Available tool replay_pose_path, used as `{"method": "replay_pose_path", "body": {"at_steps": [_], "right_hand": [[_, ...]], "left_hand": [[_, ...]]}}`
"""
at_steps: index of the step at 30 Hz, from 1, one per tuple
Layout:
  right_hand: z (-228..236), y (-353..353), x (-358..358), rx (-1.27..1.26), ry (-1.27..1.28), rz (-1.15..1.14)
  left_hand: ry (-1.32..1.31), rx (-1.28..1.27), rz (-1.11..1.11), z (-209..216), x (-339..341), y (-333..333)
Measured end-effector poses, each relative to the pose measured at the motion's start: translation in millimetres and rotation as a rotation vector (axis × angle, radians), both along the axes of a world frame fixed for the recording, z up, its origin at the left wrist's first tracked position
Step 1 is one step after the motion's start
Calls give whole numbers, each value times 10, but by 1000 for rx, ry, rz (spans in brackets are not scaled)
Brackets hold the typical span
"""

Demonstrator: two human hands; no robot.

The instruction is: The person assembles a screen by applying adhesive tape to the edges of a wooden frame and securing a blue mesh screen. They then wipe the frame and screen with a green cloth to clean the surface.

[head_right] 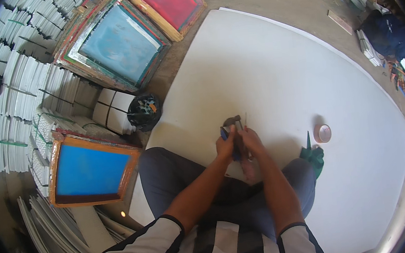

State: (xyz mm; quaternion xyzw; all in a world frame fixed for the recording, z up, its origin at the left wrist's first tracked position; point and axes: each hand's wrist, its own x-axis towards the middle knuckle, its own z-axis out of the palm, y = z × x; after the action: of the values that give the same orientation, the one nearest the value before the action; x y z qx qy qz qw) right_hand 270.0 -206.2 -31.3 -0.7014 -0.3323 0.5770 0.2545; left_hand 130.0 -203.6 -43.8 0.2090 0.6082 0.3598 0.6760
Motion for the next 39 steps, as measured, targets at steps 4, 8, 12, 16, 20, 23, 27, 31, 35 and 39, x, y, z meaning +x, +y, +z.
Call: {"method": "replay_pose_path", "body": {"at_steps": [4,8,12,16,20,23,27,31,35,39], "right_hand": [[147,56,-332,62,-185,104],[405,68,-737,81,-243,202],[717,146,-1060,195,-416,384],[1157,289,-1608,286,-673,541],[1332,487,-2125,533,-687,526],[1515,691,-2563,600,-624,545],[1522,1026,-3120,780,-580,633],[1667,1262,-3630,799,-459,570],[1571,1497,-3934,888,-298,604],[1152,1849,-4330,998,-187,466]], "left_hand": [[56,16,31,170,-128,77],[-56,-28,46,58,-414,150],[-391,67,-24,163,-735,186],[-819,73,150,422,-1127,304],[-919,130,245,575,-1614,613],[-889,188,317,606,-2052,823],[-772,253,494,707,-2742,1071],[-649,229,675,842,-3421,1359],[-1,90,881,1205,-3887,1743],[322,66,911,1245,-4180,2246]]}}
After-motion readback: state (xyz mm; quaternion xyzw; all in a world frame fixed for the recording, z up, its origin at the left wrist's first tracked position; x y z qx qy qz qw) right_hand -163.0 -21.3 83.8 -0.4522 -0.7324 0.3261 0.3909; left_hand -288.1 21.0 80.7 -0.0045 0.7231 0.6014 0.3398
